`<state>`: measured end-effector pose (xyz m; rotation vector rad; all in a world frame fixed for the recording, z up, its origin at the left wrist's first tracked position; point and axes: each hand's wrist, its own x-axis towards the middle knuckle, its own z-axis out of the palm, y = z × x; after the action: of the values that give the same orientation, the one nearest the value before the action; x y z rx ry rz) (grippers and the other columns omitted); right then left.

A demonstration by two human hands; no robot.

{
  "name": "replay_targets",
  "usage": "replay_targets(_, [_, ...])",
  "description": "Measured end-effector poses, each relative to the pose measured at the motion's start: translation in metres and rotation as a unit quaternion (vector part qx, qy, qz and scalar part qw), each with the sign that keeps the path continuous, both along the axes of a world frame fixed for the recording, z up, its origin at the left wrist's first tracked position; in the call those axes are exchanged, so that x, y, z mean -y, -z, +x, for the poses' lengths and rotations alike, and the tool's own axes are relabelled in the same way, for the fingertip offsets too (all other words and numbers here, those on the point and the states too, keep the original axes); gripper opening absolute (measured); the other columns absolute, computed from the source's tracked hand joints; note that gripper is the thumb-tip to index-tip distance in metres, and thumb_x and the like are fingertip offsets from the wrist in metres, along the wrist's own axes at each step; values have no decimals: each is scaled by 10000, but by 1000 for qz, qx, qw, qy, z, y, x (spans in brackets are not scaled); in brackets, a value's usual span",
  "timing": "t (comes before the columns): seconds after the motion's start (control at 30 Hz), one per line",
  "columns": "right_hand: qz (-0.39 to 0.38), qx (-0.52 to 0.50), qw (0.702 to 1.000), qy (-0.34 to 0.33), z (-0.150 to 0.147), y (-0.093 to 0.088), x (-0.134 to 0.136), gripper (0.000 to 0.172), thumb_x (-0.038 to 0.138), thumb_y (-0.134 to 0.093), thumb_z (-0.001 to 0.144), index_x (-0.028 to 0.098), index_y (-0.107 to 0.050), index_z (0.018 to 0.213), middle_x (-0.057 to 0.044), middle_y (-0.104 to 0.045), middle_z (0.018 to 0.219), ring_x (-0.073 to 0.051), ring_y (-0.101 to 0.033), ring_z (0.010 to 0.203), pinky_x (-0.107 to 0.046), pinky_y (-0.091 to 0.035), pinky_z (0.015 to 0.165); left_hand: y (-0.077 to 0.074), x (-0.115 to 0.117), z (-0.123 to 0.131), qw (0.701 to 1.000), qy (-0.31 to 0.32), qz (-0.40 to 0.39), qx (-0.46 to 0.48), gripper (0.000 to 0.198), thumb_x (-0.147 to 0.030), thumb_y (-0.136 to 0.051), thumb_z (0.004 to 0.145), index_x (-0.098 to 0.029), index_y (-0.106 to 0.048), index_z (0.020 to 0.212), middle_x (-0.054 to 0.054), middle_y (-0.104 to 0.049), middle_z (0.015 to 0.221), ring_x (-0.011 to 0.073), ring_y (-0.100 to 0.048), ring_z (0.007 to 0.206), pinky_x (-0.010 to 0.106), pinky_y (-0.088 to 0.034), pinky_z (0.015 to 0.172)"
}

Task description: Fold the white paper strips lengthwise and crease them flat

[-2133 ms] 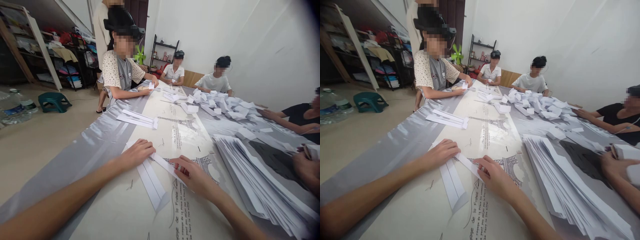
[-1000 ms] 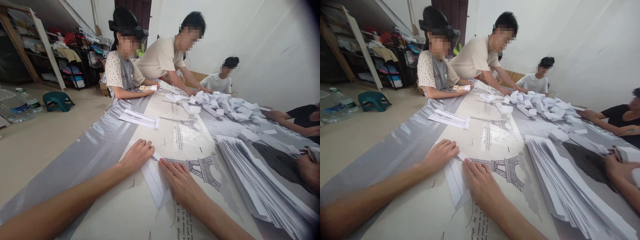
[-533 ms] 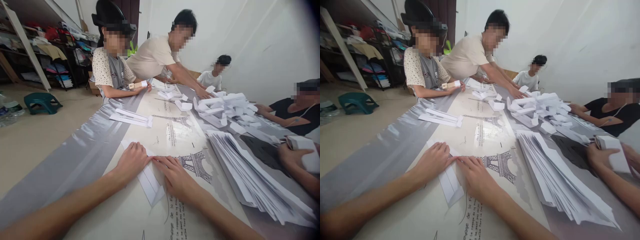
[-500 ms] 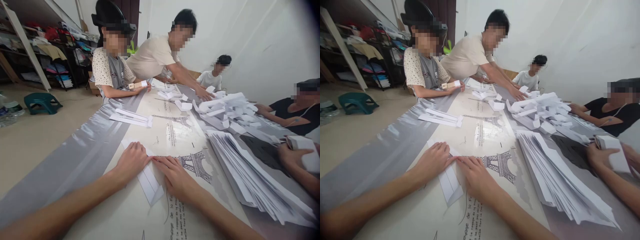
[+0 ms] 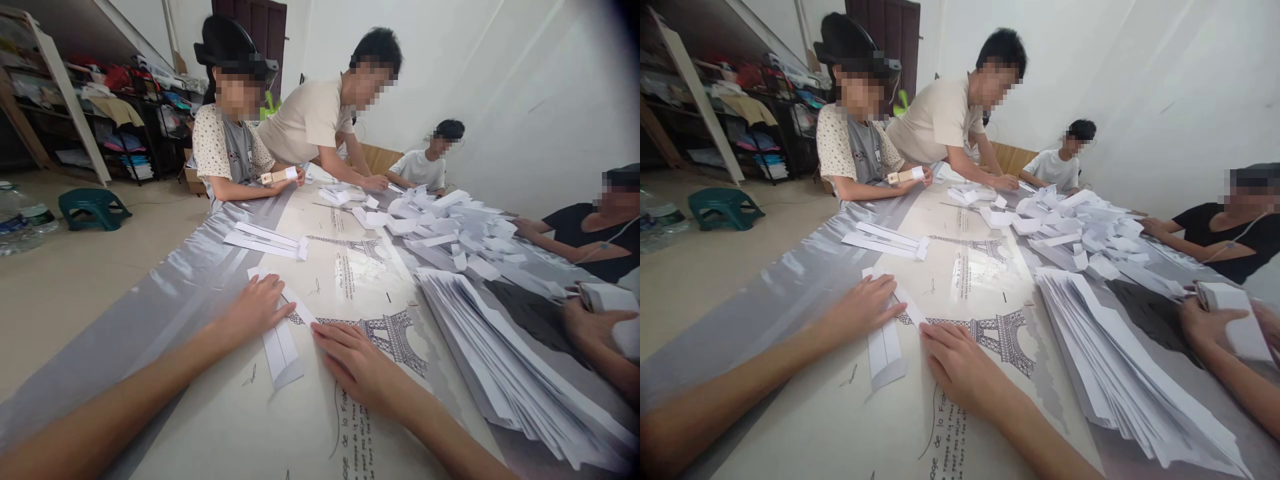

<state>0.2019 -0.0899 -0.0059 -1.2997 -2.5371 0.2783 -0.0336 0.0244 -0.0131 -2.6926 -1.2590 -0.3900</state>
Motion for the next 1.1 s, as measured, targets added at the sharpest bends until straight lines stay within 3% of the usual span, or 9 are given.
replay_targets(0.33, [25, 11, 999, -19, 3, -13, 4, 278, 142, -471, 1023, 204, -706, 1158, -32, -660, 1350, -221, -620, 1165, -435, -535, 999, 0, 2, 1, 1000, -9, -15, -19, 380, -515, -502, 1004, -143, -570, 1040, 160, -624, 1192, 291, -628, 1045, 494, -443, 996])
replay_targets(0.53, [17, 0, 1000, -18, 6, -10, 5, 266, 159, -492, 1021, 213, -724, 1140, -19, -668, 1346, -226, -615, 1194, -434, -517, 1030, 4, 1, -1, 1000, -10, -24, -8, 411, -528, -454, 1018, -137, -564, 1077, 162, -616, 1219, 296, -611, 1092, 478, -433, 989])
replay_targets(0.73, [-1, -4, 1000, -31, 15, -17, 3, 268, 170, -504, 1019, 234, -760, 974, 1, -707, 1286, -216, -658, 1159, -431, -535, 1010, 9, -1, -2, 1000, -7, -14, -6, 430, -534, -451, 1017, -134, -559, 1132, 172, -607, 1255, 309, -568, 1206, 483, -409, 1039])
replay_targets(0.93, [-28, 1, 999, -46, 21, -28, 3, 219, 211, -569, 998, 278, -769, 1055, 12, -695, 1300, -212, -642, 1171, -419, -573, 970, 7, -7, -6, 1000, 7, -14, 16, 406, -519, -449, 1010, -147, -572, 1118, 150, -624, 1223, 295, -615, 1114, 535, -366, 1083])
replay_targets(1.1, [-38, -10, 997, -65, 19, -26, 3, 202, 220, -612, 982, 296, -764, 1091, 29, -668, 1345, -208, -589, 1255, -420, -563, 1004, 7, -13, -10, 999, 14, -17, 30, 434, -550, -420, 1004, -157, -588, 1078, 126, -642, 1156, 285, -636, 1057, 536, -356, 1083])
